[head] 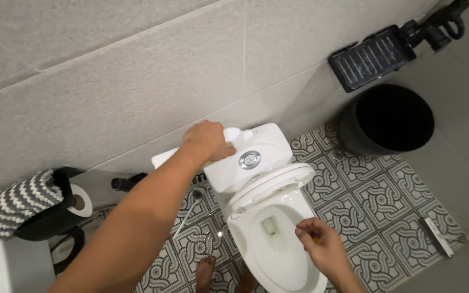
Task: Cleaning a toilet using various cleaning agents, a spray bottle, and a toilet brush.
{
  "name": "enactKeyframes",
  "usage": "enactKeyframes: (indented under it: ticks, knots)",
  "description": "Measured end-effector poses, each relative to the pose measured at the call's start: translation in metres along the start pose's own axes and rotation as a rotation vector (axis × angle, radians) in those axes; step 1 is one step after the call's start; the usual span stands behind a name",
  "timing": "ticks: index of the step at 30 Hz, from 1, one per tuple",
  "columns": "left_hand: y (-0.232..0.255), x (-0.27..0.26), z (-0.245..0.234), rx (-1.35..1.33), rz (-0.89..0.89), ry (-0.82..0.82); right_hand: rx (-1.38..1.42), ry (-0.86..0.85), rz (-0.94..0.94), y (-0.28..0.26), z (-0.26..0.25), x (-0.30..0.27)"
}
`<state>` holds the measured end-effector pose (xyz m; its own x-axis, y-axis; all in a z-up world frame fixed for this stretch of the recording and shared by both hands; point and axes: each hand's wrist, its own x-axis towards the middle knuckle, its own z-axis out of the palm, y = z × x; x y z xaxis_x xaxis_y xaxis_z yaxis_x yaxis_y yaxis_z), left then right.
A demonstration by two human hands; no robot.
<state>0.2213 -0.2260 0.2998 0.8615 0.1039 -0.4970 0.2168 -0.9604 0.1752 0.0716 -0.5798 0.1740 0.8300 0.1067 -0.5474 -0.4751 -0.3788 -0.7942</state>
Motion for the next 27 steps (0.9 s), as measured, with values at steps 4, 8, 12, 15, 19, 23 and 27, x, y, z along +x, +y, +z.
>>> enactKeyframes:
  ticks: [4, 8, 12, 15, 19, 23, 27]
  knots:
    - [0.009, -0.025, 0.004, 0.010, 0.028, -0.079, 0.016, 0.006, -0.051, 0.003, -0.003, 0.007]
    - [-0.005, -0.035, 0.022, 0.087, 0.058, -0.127, 0.030, -0.029, -0.054, -0.002, -0.005, 0.008]
    - [-0.021, -0.043, 0.024, 0.151, -0.018, -0.153, -0.003, -0.049, -0.033, -0.013, -0.003, 0.006]
    - [-0.030, -0.039, 0.022, 0.107, -0.139, -0.095, -0.216, 0.051, -0.130, -0.040, 0.008, 0.013]
    - [-0.039, -0.053, 0.017, 0.001, -0.187, 0.013, -0.593, 0.158, -0.423, -0.095, 0.029, 0.035]
    - [-0.058, -0.073, 0.033, -0.280, -0.149, 0.188, -0.729, 0.164, -0.402, -0.108, 0.046, 0.059]
    - [-0.082, -0.086, 0.076, -0.594, -0.004, 0.388, -0.833, 0.233, -0.368, -0.103, 0.057, 0.062]
